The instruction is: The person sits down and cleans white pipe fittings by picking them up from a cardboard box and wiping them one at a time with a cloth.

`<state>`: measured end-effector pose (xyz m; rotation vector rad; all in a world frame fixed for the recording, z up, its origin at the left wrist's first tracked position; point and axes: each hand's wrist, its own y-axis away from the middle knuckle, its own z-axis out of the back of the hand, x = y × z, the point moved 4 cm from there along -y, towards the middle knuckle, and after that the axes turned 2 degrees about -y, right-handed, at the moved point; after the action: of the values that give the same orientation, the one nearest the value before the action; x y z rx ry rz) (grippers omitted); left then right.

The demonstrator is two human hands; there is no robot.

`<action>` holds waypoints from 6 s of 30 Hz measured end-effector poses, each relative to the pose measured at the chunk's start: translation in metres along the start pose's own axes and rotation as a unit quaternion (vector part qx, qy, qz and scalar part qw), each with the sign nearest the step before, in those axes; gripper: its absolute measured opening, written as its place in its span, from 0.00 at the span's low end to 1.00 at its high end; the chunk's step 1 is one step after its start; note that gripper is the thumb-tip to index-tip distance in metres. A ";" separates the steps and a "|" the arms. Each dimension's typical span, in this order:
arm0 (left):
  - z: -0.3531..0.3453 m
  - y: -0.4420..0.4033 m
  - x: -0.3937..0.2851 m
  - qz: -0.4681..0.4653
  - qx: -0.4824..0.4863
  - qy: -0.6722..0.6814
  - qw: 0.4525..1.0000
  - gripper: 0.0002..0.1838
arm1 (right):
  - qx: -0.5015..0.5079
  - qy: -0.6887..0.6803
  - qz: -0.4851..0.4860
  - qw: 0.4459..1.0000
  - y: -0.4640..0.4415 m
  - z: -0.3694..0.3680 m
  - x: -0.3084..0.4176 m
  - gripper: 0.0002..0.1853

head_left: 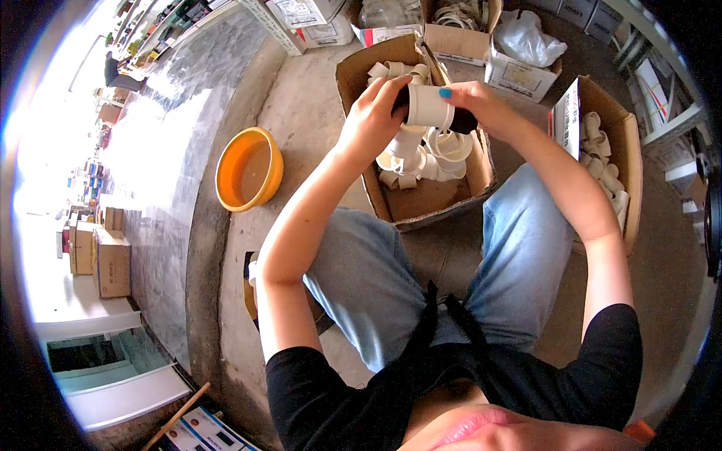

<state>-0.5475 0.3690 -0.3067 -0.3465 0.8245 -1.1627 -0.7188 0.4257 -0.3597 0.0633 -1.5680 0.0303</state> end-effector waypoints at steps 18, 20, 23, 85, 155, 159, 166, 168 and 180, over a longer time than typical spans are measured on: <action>-0.026 0.018 0.050 0.324 0.097 0.347 0.875 0.13 | -0.067 0.423 0.272 0.862 0.017 -0.023 0.027 0.40; -0.024 0.016 0.046 0.317 0.114 0.358 0.871 0.16 | -0.092 0.445 0.289 0.843 0.017 -0.021 0.027 0.37; -0.023 0.016 0.045 0.291 0.129 0.346 0.883 0.19 | -0.109 0.389 0.249 0.880 0.015 -0.015 0.023 0.32; -0.016 0.010 0.036 0.373 0.069 0.369 0.848 0.20 | -0.033 0.200 0.158 0.966 0.006 -0.012 0.008 0.33; -0.031 0.019 0.041 0.348 0.058 0.434 0.829 0.18 | -0.125 0.520 0.400 0.744 0.032 -0.020 0.042 0.39; -0.034 0.021 0.038 0.320 0.072 0.361 0.873 0.17 | -0.134 0.539 0.358 0.751 0.031 -0.017 0.046 0.34; -0.031 0.020 0.030 0.165 0.097 0.136 0.972 0.19 | -0.079 0.427 0.209 0.876 0.024 -0.011 0.033 0.27; -0.030 0.019 0.025 0.127 0.119 0.082 0.981 0.22 | -0.050 0.365 0.167 0.915 0.021 -0.009 0.027 0.26; -0.002 0.014 -0.021 -0.378 0.062 -0.151 0.911 0.26 | 0.168 0.201 -0.051 0.964 0.018 -0.006 0.001 0.24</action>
<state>-0.5424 0.3937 -0.3087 -0.7600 0.3279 -1.8130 -0.7139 0.4440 -0.3583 0.3814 -1.1383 0.2160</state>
